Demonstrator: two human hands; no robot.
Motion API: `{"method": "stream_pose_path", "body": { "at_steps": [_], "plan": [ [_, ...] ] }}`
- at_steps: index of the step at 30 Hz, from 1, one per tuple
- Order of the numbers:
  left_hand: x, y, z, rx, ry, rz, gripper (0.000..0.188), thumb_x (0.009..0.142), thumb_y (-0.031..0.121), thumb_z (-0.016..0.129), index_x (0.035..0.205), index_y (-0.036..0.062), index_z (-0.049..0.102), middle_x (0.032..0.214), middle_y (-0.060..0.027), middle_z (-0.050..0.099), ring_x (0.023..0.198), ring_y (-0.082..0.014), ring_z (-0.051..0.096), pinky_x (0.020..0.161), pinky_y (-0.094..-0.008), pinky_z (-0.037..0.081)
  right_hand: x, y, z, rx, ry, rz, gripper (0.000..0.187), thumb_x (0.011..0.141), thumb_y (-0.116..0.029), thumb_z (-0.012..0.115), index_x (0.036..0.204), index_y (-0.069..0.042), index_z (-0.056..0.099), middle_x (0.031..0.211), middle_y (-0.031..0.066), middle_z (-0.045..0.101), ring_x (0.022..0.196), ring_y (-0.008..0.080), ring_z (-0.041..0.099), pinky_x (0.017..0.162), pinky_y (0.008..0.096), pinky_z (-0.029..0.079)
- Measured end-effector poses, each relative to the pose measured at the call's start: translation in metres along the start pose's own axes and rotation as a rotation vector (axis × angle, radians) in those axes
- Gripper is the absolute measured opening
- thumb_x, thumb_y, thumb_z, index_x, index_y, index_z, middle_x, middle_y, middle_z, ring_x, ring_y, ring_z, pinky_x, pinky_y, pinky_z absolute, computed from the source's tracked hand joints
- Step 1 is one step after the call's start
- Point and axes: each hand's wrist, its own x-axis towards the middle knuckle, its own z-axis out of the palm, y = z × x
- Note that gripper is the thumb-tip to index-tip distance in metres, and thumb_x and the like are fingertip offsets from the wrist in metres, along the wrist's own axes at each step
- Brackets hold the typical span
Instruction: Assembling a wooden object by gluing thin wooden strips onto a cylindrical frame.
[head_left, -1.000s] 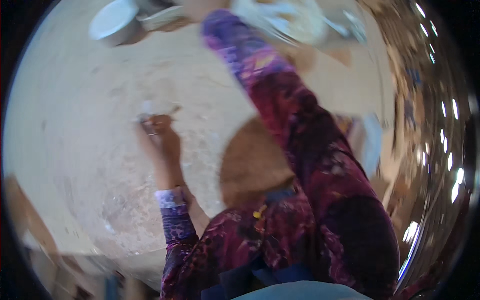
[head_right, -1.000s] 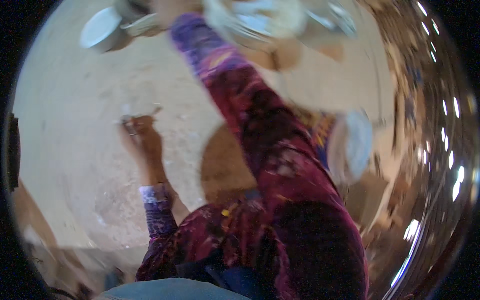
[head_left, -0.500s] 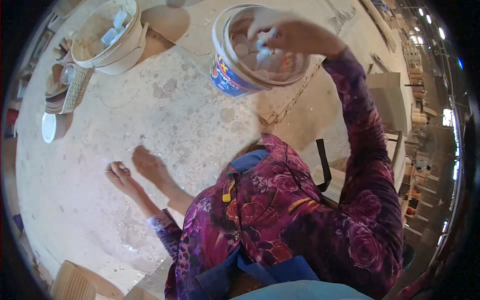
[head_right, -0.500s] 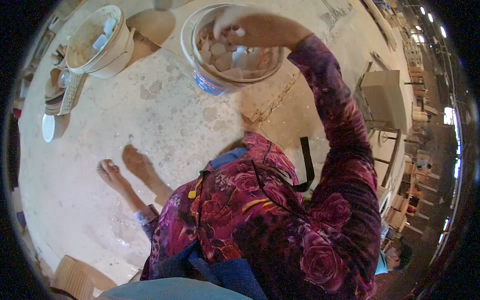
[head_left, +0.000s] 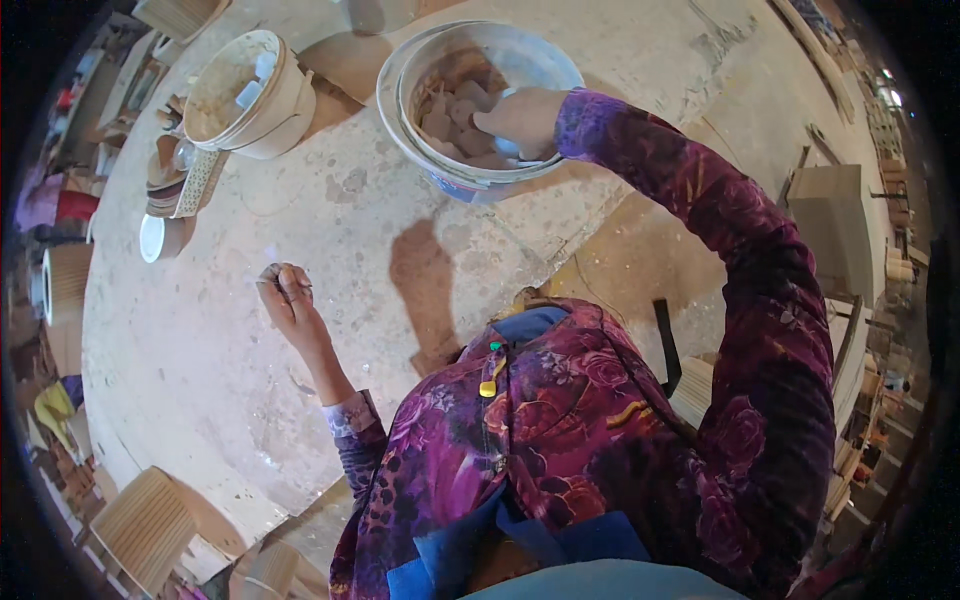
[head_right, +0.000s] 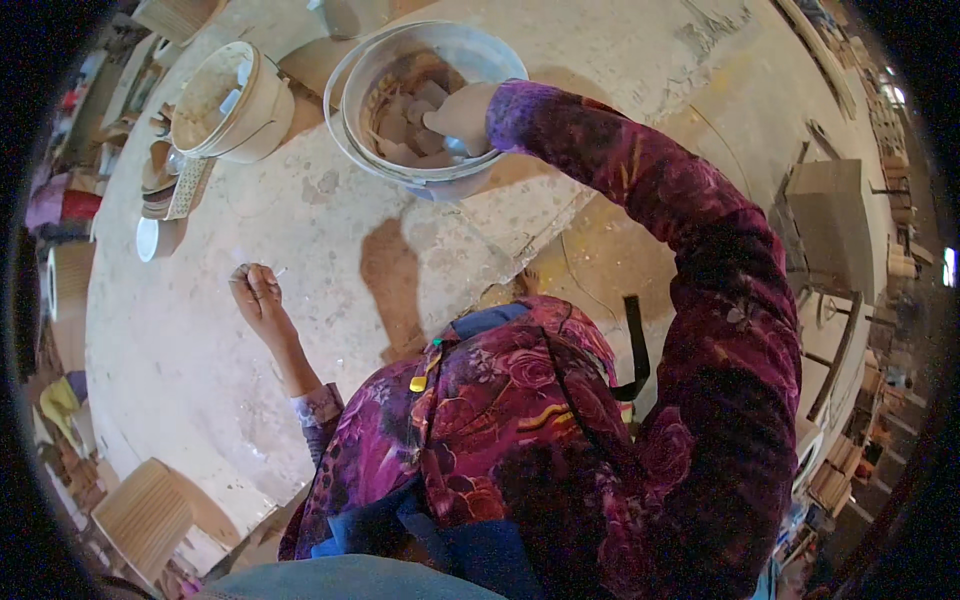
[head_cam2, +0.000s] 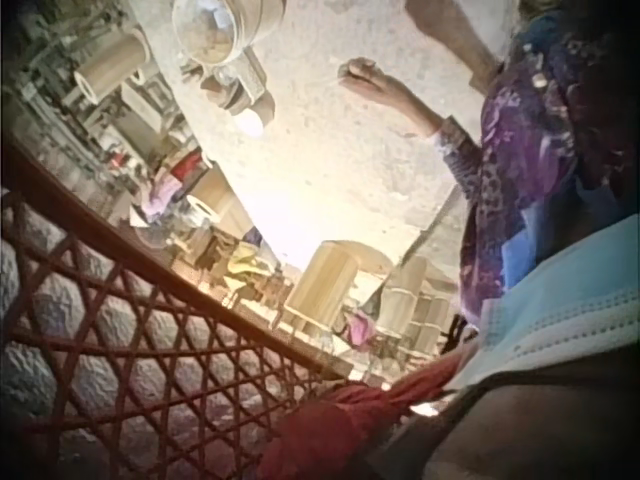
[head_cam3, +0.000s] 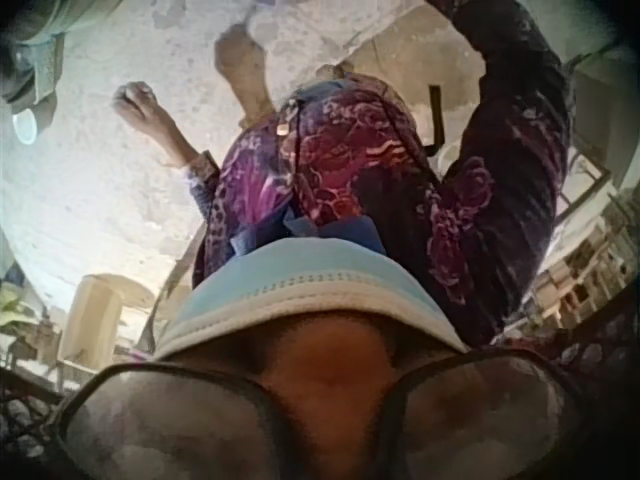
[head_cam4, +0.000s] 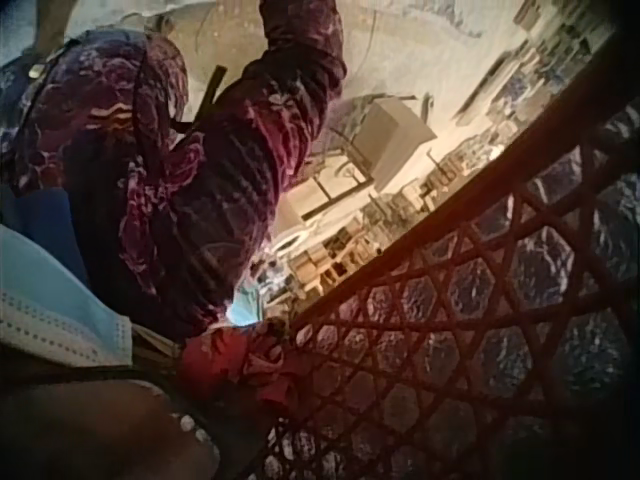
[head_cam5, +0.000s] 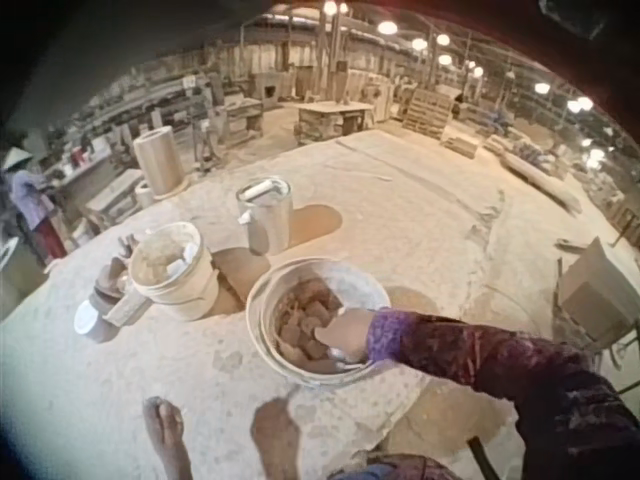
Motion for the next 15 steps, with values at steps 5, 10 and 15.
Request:
{"method": "stream_pose_path", "body": {
  "at_steps": [5,10,15],
  "plan": [
    [-0.025,0.018,0.010,0.036,0.089,0.105,0.012,0.101,0.017,0.043,0.094,0.0080,0.046,0.076,0.0018,0.047,0.059,-0.0028,0.034,0.049,-0.0170,0.026,0.011,0.004,0.000,-0.135,-0.119,-0.009,0.028,0.073,-0.015,0.065,0.099,-0.002,0.063,0.087,0.0180,0.066,0.085,0.0347,0.065,0.071,0.0438,0.052],
    [-0.072,0.036,0.027,0.013,0.211,0.056,0.011,0.101,0.017,0.044,0.095,0.0078,0.045,0.076,0.0005,0.045,0.065,-0.0049,0.037,0.055,-0.0179,0.029,0.020,-0.013,-0.008,-0.144,-0.013,-0.070,0.018,0.071,-0.017,0.066,0.085,-0.007,0.074,0.089,0.0168,0.069,0.086,0.0316,0.067,0.071,0.0441,0.053],
    [-0.109,0.052,0.060,0.104,0.242,0.104,0.014,0.100,0.020,0.046,0.093,0.0077,0.046,0.075,0.0014,0.045,0.063,-0.0042,0.037,0.054,-0.0180,0.029,0.025,0.002,-0.050,-0.149,0.297,-0.286,0.029,0.065,-0.014,0.068,0.093,-0.007,0.068,0.087,0.0141,0.069,0.081,0.0321,0.066,0.069,0.0411,0.053]
  ]
}}
